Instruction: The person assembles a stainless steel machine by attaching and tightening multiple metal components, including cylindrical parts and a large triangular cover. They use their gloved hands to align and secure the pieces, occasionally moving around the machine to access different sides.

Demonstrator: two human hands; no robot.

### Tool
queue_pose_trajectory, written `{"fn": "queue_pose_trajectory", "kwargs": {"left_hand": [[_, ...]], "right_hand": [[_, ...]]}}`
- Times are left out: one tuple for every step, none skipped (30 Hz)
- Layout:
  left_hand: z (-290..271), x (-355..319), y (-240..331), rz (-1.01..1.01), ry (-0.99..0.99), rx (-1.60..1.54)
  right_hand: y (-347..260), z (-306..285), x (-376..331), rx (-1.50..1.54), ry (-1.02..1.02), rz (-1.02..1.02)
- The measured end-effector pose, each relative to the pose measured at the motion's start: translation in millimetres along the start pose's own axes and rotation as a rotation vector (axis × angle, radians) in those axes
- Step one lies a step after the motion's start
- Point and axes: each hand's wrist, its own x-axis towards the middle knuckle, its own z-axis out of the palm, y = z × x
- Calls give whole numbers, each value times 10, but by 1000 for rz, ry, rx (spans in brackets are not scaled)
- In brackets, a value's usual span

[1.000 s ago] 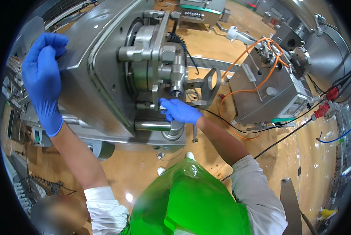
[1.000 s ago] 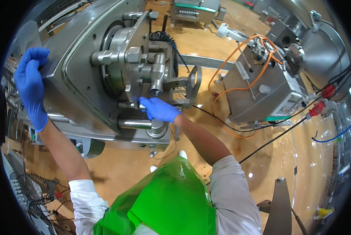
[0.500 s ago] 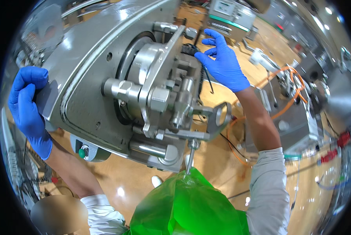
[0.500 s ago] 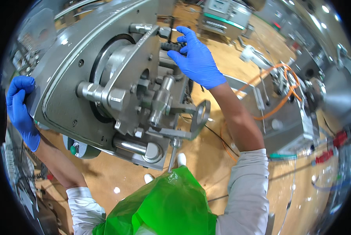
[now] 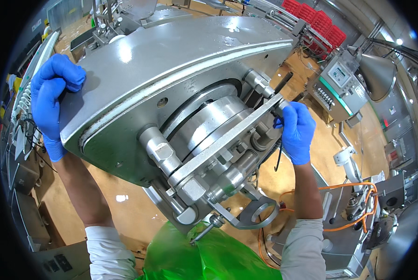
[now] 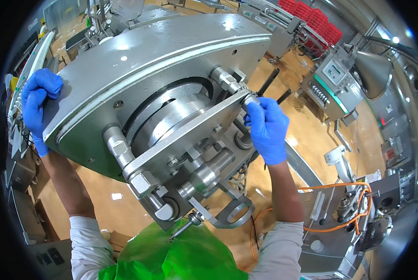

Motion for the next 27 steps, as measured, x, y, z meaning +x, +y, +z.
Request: {"fn": "queue_pose_trajectory", "kwargs": {"left_hand": [[4,11,-12,17,5,-23],[28,3,-26,8,31,-34],[52,1,-44,16,34,-50],[51,-18,-47,30,47,-70],[63,-29,-43,42,59,-90],[109,-31,-19,66,133,-66],[107,-34,-25,63,129,-92],[93,-43,-34,59,125,-116],[72,-44,-42,55,123,-137],[74,-23,-61,63,103,-136],[77,-20,-80,56,93,-172],[80,-29,-94,50,84,-207],[75,-25,-92,41,67,-232],[69,-15,-93,53,65,-228],[66,-6,-94,65,64,-224],[74,4,-98,73,53,-218],[69,3,-119,61,58,-224],[54,-5,-154,48,65,-230],[34,-5,-146,39,71,-233],[39,-7,-124,37,82,-234],[48,-14,-103,34,94,-233],[32,-22,-71,39,121,-224],[17,-28,-40,28,123,-205],[1,-37,-4,16,127,-185],[30,-32,-23,-3,119,-175],[68,-21,-18,-28,124,-145],[84,-15,-43,-29,119,-151]], "right_hand": [[-38,5,27,117,-30,165],[-125,78,37,1,19,227],[-76,85,33,16,-16,292],[-148,83,60,61,-65,398],[-217,71,88,105,-111,506],[-156,0,121,205,-244,555],[-209,-15,143,279,-297,578],[-283,-26,141,353,-352,601],[-342,-35,149,427,-411,624],[-294,-116,138,147,-506,495],[-291,-91,137,-66,-470,268],[-273,-160,178,-7,-516,377],[-226,-217,203,66,-559,489],[-161,-209,201,345,-672,580],[-93,-198,194,627,-778,664],[-68,-167,161,925,-869,743],[-89,-141,136,683,-712,774],[-150,-103,126,441,-553,796],[-209,-82,124,203,-391,805],[-177,-119,134,-109,-289,618],[-218,-92,96,-193,-181,469],[-288,-2,111,-271,-82,304],[-366,59,126,-344,18,137],[-463,53,56,-443,-64,147],[-397,75,-35,-450,-46,-109],[-374,59,-52,-501,-50,-98],[-349,30,-51,-550,-55,-86]]}}
